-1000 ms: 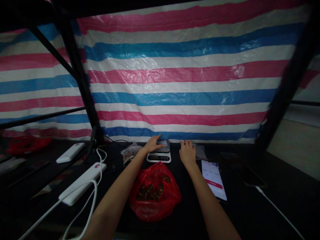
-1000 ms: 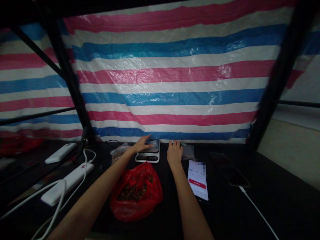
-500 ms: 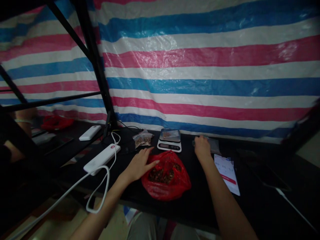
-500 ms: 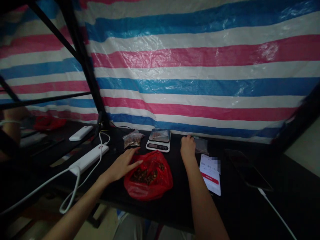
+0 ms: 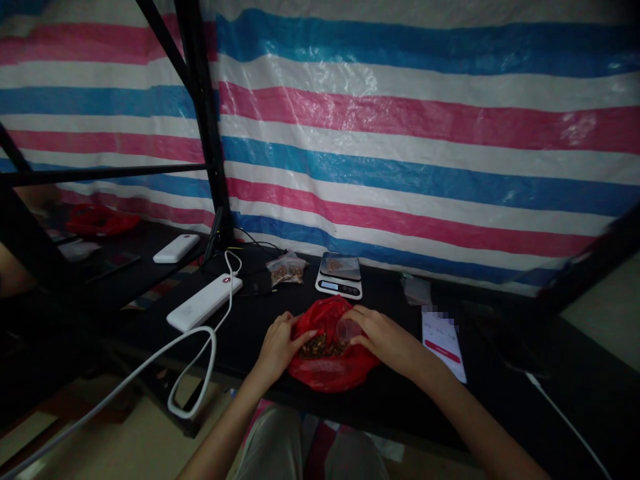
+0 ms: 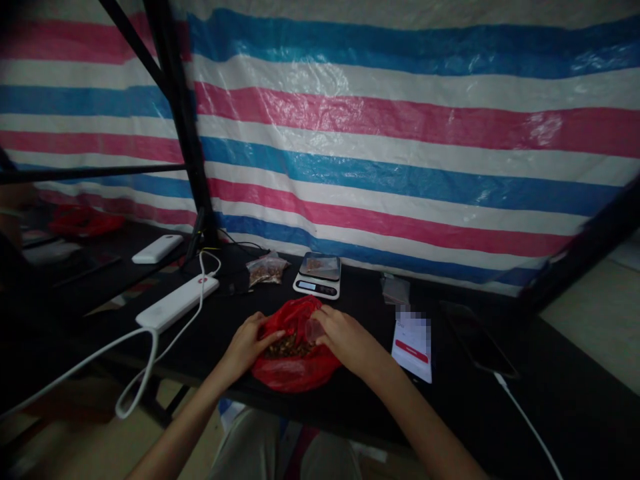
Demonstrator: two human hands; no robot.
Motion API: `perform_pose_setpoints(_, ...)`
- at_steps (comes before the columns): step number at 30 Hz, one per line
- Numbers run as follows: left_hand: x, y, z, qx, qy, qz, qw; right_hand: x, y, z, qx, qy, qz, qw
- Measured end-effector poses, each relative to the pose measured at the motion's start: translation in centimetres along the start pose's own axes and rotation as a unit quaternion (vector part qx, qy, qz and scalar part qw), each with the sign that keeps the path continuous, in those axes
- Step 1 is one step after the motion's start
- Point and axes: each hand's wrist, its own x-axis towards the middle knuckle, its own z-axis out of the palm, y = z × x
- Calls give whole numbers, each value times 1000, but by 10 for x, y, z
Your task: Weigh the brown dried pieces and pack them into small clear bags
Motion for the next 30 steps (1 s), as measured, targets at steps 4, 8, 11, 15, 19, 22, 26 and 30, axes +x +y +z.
perform_pose_setpoints(4, -4, 6, -4, -42, 8, 40, 998, -2, 14, -5, -133, -38, 32, 990)
perform_pose_setpoints(8, -7, 12, -5, -131, 17, 58, 989, 6, 11, 7, -192, -43, 4, 980)
perform_pose_setpoints(11, -7, 11, -5, -164, 25, 34, 986, 11, 2, 16, -208, -45, -18, 977)
perform_pose_setpoints(15, -6, 5, -5, -176, 44, -2, 983, 12, -12, 22, -172, -51, -54, 982)
perform_pose_setpoints(19, -5, -1, -2, -172, 62, -27, 983, 10, -21, 25, -108, -41, -59, 992)
perform_pose_setpoints(22, -6, -2, -2, -182, 89, -35, 979, 10, -24, 29, -64, -25, -54, 996)
perform_pose_setpoints(26, -6, 1, -6, -200, 103, -26, 974, 12, -25, 35, -25, -15, -29, 999)
perform_pose_setpoints(30, -7, 2, -9, -215, 125, -22, 968, 15, -30, 44, -7, 12, -10, 1000)
